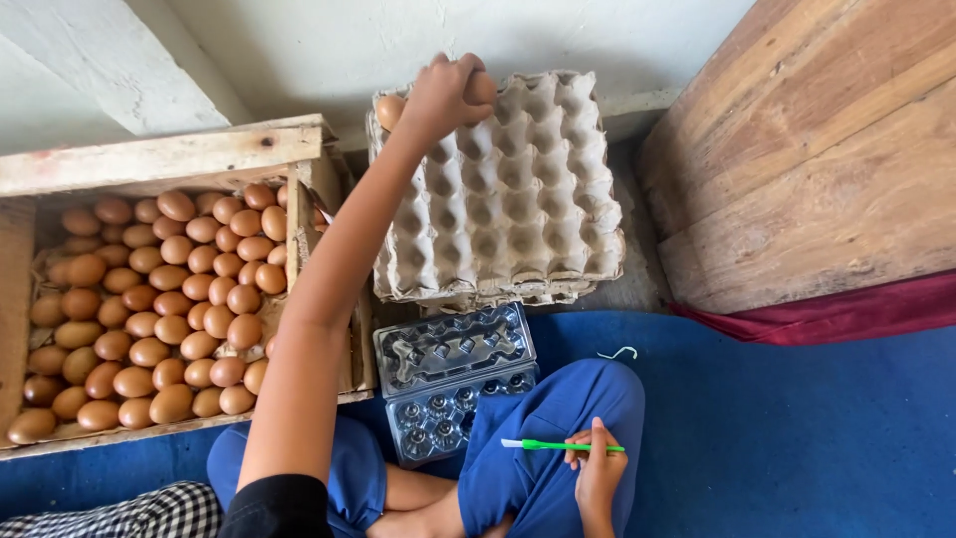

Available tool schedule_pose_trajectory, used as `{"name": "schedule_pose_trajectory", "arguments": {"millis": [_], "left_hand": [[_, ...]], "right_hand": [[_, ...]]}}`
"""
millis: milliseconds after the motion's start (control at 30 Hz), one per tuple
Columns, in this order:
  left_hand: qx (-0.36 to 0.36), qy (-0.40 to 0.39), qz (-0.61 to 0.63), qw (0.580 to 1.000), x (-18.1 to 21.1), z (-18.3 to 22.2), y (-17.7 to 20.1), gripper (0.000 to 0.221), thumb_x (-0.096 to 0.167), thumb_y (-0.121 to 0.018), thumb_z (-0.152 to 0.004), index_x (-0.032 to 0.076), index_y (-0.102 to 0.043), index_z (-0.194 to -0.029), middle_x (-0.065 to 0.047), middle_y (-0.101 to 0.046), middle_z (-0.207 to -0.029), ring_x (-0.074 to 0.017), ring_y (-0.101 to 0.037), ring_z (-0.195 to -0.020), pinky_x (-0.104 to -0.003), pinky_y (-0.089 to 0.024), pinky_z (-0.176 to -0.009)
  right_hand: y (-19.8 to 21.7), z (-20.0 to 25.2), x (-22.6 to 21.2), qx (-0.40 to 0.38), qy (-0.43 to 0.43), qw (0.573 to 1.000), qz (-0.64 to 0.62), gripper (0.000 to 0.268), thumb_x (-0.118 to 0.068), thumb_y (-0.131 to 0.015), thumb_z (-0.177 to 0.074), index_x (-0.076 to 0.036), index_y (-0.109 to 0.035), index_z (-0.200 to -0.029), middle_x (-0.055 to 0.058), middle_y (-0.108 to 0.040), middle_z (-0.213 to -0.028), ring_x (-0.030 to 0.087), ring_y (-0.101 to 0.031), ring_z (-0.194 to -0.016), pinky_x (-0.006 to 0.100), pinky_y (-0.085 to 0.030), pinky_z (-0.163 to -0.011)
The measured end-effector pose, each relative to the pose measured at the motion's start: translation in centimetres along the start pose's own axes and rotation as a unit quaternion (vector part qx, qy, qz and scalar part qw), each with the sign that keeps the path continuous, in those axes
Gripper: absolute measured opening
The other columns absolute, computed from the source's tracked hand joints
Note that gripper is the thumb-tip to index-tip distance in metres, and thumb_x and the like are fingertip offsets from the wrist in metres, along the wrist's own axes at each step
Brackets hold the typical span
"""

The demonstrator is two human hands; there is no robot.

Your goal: A person is meticulously brushing individual eggs with a small brush and placing them into a carton.

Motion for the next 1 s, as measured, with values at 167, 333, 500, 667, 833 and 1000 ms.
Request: {"name": "schedule_pose_trajectory", "arguments": {"millis": [167, 333, 500, 667, 833, 1000], "left_hand": [[-0.061, -0.027, -0.066, 0.996, -1.1, -1.1, -0.4, 0.034, 0.038, -0.090, -0.072, 0.011, -0.074, -0.085, -0.003, -0.067, -0.070, -0.0299, -0.049, -0.091, -0.043, -0.037, -0.090], [-0.115, -0.008, -0.066, 0.991, -2.4, -0.6, -0.8, 0.045, 0.042, -0.093, -0.065, 0.016, -0.083, -0.100, -0.006, -0.062, -0.102, -0.0328, -0.044, -0.098, -0.048, -0.032, -0.091], [-0.060, -0.005, -0.090, 0.994, -1.9, -0.3, -0.7, 0.044, 0.044, -0.095, -0.062, 0.018, -0.083, -0.095, -0.003, -0.066, -0.089, -0.0319, -0.045, -0.090, -0.049, -0.029, -0.087], [-0.008, 0.001, -0.126, 0.992, -0.9, 0.1, -0.6, 0.044, 0.041, -0.096, -0.056, 0.021, -0.076, -0.090, 0.002, -0.073, -0.086, -0.0267, -0.053, -0.094, -0.049, -0.030, -0.090], [-0.025, 0.044, -0.153, 0.987, -1.8, -0.4, -3.0, 0.037, 0.034, -0.095, -0.056, 0.021, -0.077, -0.085, 0.002, -0.073, -0.079, -0.0263, -0.052, -0.087, -0.044, -0.032, -0.091], [-0.056, 0.064, -0.161, 0.983, -2.7, -1.2, -5.0, 0.025, 0.027, -0.094, -0.059, 0.019, -0.076, -0.073, 0.001, -0.069, -0.071, -0.0258, -0.060, -0.081, -0.051, -0.036, -0.100]], "right_hand": [[0.4, -0.4, 0.1, -0.015, 0.010, 1.000, 0.002, 0.047, -0.017, -0.053, -0.107, 0.002, -0.057, -0.064, 0.020, -0.063, -0.060, 0.022, -0.052, -0.043, 0.032, -0.039, -0.040], [0.6, -0.7, 0.2, -0.013, -0.002, 1.000, 0.000, 0.045, -0.019, -0.053, -0.108, 0.000, -0.058, -0.067, 0.019, -0.063, -0.062, 0.021, -0.052, -0.043, 0.031, -0.040, -0.041], [0.6, -0.9, 0.2, -0.041, 0.019, 0.999, -0.008, 0.043, -0.019, -0.053, -0.107, -0.002, -0.059, -0.068, 0.018, -0.064, -0.062, 0.019, -0.053, -0.044, 0.030, -0.040, -0.039], [0.3, -0.4, -0.4, -0.037, 0.014, 0.999, -0.027, 0.043, -0.017, -0.055, -0.106, -0.002, -0.058, -0.066, 0.017, -0.063, -0.063, 0.020, -0.054, -0.046, 0.029, -0.041, -0.042], [0.4, -0.2, -0.5, -0.055, 0.034, 0.997, -0.048, 0.041, -0.019, -0.056, -0.105, -0.002, -0.060, -0.068, 0.017, -0.065, -0.064, 0.019, -0.055, -0.045, 0.028, -0.042, -0.041], [0.3, 0.2, -1.0, -0.071, 0.047, 0.995, -0.058, 0.041, -0.019, -0.056, -0.106, -0.003, -0.061, -0.068, 0.015, -0.065, -0.064, 0.019, -0.056, -0.047, 0.028, -0.043, -0.043]]}}
Point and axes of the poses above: each hand's wrist, its own z-axis away from the middle knuckle, its own y-axis out of the back of the hand, x = y × z, the point moved 3 cm from there along -z, towards the middle knuckle
